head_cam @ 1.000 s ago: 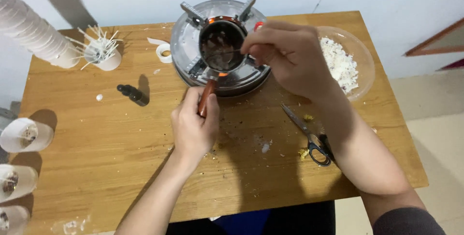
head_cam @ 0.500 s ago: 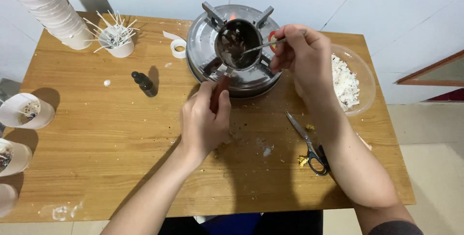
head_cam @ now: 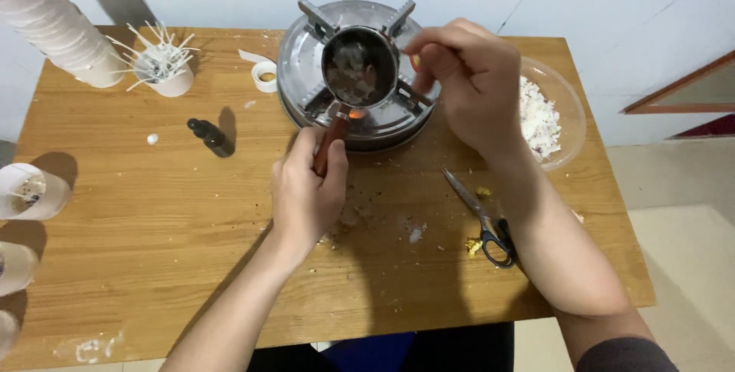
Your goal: Melting wax flakes in a small pot over a portable stove and stirring the mixture while adding more flakes.
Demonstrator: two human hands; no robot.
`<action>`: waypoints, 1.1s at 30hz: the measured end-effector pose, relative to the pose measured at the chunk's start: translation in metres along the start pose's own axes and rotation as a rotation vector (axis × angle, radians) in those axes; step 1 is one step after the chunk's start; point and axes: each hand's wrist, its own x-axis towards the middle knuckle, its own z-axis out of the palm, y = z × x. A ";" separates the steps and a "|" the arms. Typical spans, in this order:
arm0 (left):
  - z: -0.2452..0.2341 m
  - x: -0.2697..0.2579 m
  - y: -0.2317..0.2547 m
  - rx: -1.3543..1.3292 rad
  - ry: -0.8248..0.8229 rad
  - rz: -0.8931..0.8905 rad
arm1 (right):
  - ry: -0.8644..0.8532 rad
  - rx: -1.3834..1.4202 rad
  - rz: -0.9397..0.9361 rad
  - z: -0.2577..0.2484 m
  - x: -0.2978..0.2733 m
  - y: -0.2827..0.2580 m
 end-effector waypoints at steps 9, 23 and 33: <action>0.001 -0.001 0.003 0.020 -0.008 -0.092 | -0.083 -0.012 0.006 -0.008 0.002 -0.008; -0.058 0.068 0.059 0.100 -0.026 0.015 | 0.093 -0.030 -0.099 -0.027 0.030 -0.014; -0.105 0.099 0.108 0.240 -0.234 -0.114 | 0.138 0.095 -0.018 -0.024 0.038 -0.017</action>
